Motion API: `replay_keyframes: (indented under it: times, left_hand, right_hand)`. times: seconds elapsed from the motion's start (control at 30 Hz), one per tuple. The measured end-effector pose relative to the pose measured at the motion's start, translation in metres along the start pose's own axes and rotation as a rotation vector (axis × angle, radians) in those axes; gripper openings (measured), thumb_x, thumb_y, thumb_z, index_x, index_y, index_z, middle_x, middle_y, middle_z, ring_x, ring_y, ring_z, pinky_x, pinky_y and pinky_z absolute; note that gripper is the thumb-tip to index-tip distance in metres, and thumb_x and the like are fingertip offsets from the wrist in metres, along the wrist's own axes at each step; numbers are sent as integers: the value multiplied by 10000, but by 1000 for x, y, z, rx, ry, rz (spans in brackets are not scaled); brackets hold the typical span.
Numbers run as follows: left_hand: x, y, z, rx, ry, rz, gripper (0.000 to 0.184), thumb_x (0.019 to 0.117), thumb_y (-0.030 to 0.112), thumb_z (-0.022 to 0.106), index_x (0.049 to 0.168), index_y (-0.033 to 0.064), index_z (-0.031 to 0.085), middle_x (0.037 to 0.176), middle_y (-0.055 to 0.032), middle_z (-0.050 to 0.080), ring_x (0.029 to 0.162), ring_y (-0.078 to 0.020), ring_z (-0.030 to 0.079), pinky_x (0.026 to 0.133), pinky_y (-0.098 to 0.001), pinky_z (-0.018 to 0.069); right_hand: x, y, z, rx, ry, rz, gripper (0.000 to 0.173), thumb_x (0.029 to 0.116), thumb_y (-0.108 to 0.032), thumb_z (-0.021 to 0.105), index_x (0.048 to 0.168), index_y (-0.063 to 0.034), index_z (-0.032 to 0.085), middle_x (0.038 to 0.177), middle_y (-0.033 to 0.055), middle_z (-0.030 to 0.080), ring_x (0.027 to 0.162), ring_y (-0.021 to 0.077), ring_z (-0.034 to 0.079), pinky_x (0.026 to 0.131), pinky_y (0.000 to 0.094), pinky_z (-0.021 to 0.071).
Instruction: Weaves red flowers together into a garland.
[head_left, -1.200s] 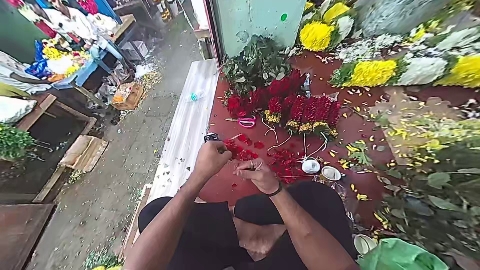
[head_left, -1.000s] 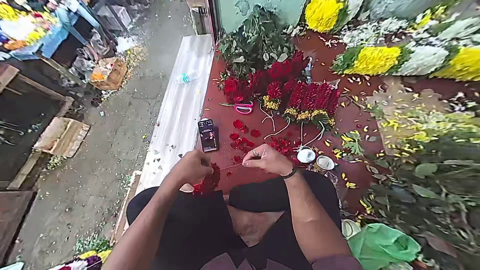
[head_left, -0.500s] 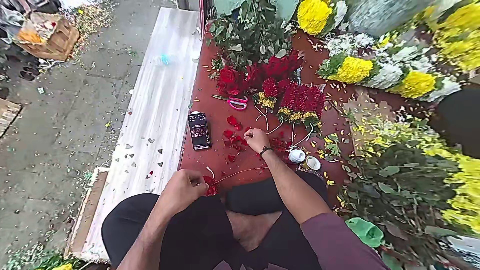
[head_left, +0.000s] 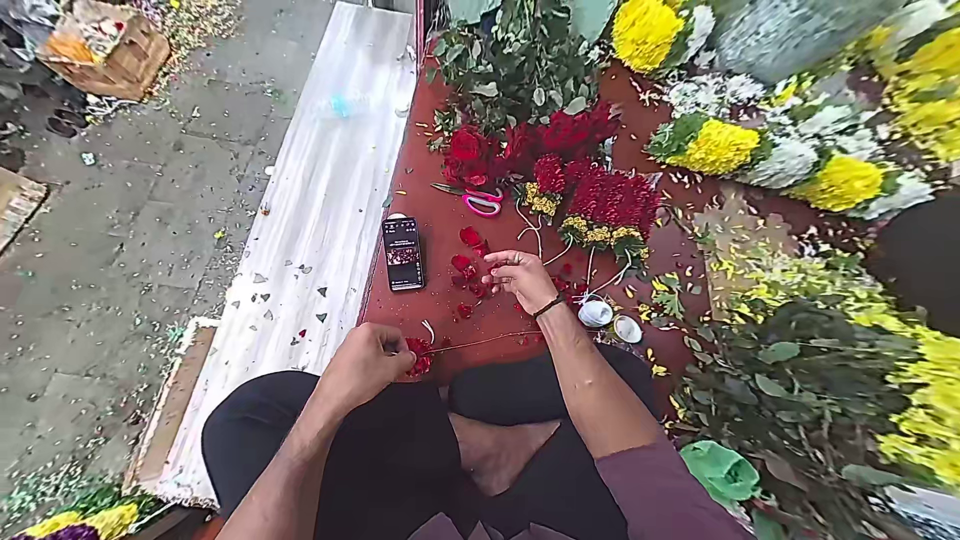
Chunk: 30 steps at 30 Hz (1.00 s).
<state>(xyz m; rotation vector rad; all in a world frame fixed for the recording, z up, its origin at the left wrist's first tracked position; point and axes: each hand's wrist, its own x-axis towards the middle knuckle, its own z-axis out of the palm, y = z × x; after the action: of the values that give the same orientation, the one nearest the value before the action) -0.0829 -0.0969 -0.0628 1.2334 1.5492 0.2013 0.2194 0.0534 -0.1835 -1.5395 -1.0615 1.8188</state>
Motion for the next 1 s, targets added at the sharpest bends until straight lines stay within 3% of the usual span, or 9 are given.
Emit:
replay_keyframes:
  times: [0.07,0.17,0.27,0.47,0.6,1.0]
  left_hand:
    - [0,-2,1,10,12,-16,176,882,312,733,789,163,726,688,40,688,618,-90,647,604,-374,550]
    - [2,-2,0,19,27,-30,180,882,309,737,791,154,728,676,26,665,613,-106,626,601,-393,535]
    - [4,-3,1,20,33,-23,174,881,300,738,793,150,730,677,23,662,610,-108,619,600,-395,531]
    - [4,-2,1,32,27,-11,175,872,302,734,787,149,729,676,17,663,613,-116,618,606,-406,528]
    - [2,-2,0,32,29,-15,185,878,304,737,784,146,727,659,20,646,597,-117,599,593,-405,515]
    - [3,-2,1,41,30,-27,180,869,311,740,794,147,730,666,17,647,598,-124,601,590,-414,517]
  right_hand:
    - [-14,-7,7,29,7,1,206,959,-12,613,1147,-1,697,1038,171,729,787,261,730,644,397,624]
    - [-36,-11,14,-12,16,-88,160,922,-25,701,1081,-25,722,917,122,733,670,166,661,550,298,544]
    - [-52,-8,15,8,-14,-151,191,893,8,736,1080,-31,724,905,114,723,641,140,625,550,277,535]
    - [-64,-6,18,56,-18,-119,177,926,21,689,1102,7,697,957,168,735,693,217,703,597,352,609]
    - [-63,-6,22,-20,23,-116,161,937,-23,700,1097,-21,716,914,143,746,655,181,690,509,295,557]
    - [-63,-2,28,-108,52,-225,127,950,-38,651,1038,-55,741,872,108,720,596,167,621,507,300,527]
